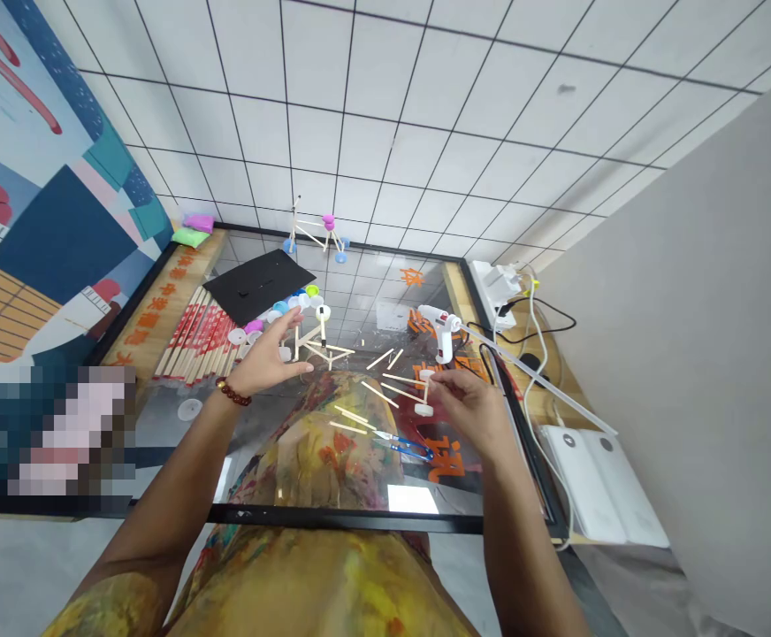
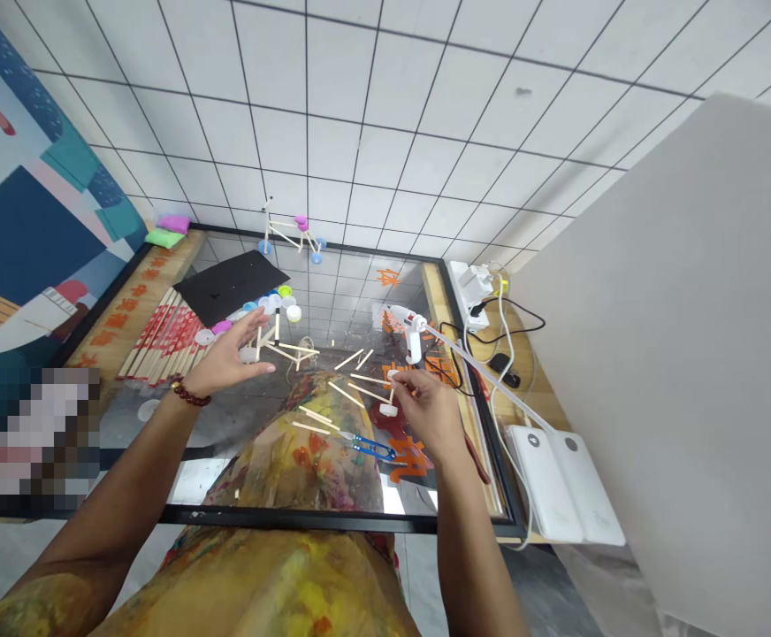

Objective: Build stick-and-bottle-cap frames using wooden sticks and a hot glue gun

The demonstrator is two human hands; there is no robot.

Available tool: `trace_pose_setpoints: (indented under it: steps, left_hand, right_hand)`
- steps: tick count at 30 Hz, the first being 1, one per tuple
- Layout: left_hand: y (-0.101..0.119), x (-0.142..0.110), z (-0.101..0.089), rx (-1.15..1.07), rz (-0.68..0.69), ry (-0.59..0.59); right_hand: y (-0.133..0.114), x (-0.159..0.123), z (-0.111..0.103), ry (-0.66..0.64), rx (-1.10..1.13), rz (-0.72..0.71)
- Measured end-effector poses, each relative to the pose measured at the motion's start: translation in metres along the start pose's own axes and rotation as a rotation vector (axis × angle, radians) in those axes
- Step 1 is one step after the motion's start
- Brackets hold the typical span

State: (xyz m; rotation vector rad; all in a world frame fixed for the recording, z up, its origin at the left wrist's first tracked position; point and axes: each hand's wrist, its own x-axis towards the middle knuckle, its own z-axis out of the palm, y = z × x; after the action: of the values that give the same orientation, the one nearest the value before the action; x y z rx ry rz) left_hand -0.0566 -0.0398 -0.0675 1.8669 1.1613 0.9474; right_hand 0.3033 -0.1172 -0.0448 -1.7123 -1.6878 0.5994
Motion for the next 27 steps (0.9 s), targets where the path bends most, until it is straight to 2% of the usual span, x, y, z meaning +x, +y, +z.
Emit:
trace_pose_setpoints:
  steps: [5, 11, 15, 18, 22, 27]
  left_hand:
    - [-0.002, 0.0, 0.0, -0.052, -0.015, 0.017]
    - [0.0, 0.0, 0.001, -0.08, -0.019, 0.023]
    - [0.004, 0.0, 0.001, -0.06, -0.013, 0.013]
    - [0.005, 0.0, 0.001, -0.044, 0.002, 0.028]
    - [0.004, 0.0, 0.0, -0.017, 0.03, 0.049]
    - [0.006, -0.001, 0.003, -0.001, 0.05, 0.078]
  right_hand:
    - [0.006, -0.032, -0.023, -0.09, -0.079, -0.02]
    - [0.029, -0.038, -0.03, -0.011, -0.128, 0.06]
    - [0.021, -0.026, -0.015, -0.068, -0.18, -0.126]
    - [0.006, -0.015, 0.005, -0.054, -0.328, -0.248]
    - [-0.007, -0.002, 0.024, -0.077, -0.508, -0.291]
    - [-0.007, 0.006, 0.032, -0.118, -0.587, -0.355]
